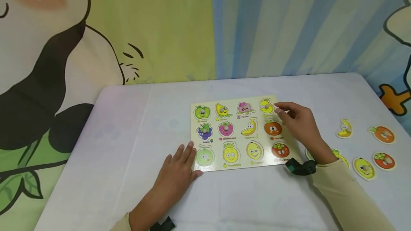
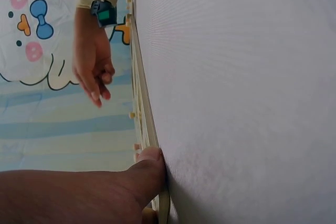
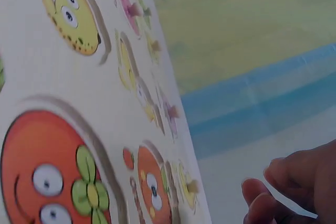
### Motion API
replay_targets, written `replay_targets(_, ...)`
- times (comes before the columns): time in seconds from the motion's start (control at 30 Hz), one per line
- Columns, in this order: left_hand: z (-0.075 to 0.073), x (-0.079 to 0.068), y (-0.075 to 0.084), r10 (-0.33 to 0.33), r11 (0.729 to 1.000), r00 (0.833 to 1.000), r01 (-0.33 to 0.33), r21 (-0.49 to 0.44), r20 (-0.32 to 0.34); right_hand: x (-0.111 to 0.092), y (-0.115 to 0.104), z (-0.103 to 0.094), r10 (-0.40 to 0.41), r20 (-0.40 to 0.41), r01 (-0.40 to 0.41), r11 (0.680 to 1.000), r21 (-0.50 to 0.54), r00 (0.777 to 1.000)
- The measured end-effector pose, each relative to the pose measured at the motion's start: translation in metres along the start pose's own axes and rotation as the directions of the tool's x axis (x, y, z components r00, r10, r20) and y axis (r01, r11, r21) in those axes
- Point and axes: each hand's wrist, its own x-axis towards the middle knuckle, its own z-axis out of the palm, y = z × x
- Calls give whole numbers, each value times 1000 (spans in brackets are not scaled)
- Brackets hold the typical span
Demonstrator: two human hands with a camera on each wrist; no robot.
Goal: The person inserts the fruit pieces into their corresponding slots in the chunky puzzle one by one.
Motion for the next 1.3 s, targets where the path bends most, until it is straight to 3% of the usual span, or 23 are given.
replay_targets(0.1,1,-1,-1,-7,1000,1000,7,-3,2,-6,17,-10,14,-29,-15,999,-46,999)
replay_targets(0.3,3,-4,-1,-21,1000,1000,21,-6,14,-34,-7,-46,59,-63,-64,995,-79,996)
replay_targets(0.43,4,-4,-1,-20,1000,1000,20,-7,8,-39,-4,-69,121,-123,-138,981,-138,985)
replay_targets(0.6,4,-4,0,-16,1000,1000,17,-15,8,-36,12,-95,237,-156,-270,932,-241,959)
replay_targets(0.8,4,-3,1,-15,1000,1000,15,-10,9,-33,40,-120,387,-121,-405,857,-318,914)
replay_targets(1.07,3,-1,0,-7,1000,1000,7,-8,-7,-32,69,-125,490,-36,-466,799,-379,871)
replay_targets(1.13,3,-1,0,-4,1000,1000,4,-9,-4,-32,74,-124,494,-23,-460,792,-402,869)
replay_targets(1.3,2,-1,-1,-6,1000,1000,6,-16,8,-32,78,-123,457,-21,-423,803,-419,889)
